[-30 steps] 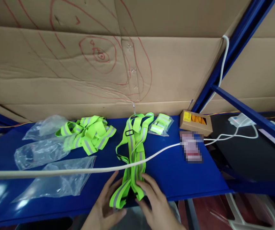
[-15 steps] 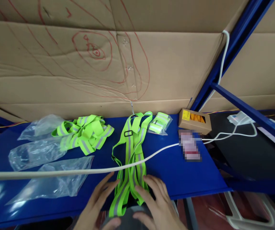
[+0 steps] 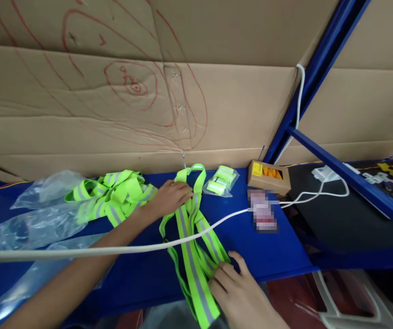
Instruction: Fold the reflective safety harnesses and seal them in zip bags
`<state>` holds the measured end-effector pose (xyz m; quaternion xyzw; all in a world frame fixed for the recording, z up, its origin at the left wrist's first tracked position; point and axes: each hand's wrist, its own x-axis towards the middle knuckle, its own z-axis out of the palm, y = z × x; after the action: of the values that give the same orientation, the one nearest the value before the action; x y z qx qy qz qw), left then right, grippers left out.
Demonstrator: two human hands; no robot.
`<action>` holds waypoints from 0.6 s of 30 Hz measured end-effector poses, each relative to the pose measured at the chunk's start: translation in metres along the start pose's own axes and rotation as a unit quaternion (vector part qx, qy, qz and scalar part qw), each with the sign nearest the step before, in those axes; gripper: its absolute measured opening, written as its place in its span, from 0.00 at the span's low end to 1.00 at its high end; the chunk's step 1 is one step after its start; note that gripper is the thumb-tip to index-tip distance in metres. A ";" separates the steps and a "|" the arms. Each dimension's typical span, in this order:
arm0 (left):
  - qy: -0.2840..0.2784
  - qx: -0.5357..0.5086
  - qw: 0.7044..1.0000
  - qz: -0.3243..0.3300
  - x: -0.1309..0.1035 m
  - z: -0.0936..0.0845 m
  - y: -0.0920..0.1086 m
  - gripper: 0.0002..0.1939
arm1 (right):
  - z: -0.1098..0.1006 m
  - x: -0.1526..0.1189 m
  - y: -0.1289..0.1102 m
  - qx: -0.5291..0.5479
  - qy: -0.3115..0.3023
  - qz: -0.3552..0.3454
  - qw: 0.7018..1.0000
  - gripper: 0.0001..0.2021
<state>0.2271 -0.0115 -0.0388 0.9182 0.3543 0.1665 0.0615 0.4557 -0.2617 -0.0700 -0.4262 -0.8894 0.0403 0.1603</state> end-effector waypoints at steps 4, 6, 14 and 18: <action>0.093 -0.027 0.988 -0.119 0.014 0.003 -0.035 0.12 | -0.021 -0.010 0.005 0.049 -0.011 0.061 0.997 0.13; 0.151 -0.048 0.970 -0.187 0.012 0.004 -0.043 0.18 | -0.025 -0.013 0.009 0.063 -0.008 0.066 0.996 0.16; 0.052 -0.215 0.923 -0.314 0.000 0.009 -0.057 0.38 | -0.012 -0.037 0.035 0.064 -0.002 0.085 0.994 0.20; 0.020 -0.200 0.918 -0.343 0.012 0.009 -0.063 0.47 | -0.015 -0.041 0.033 0.084 -0.002 0.094 0.992 0.20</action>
<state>0.1986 0.0431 -0.0583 0.7054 0.6080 0.2205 0.2901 0.5092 -0.2730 -0.0731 -0.4925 -0.8395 0.1304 0.1891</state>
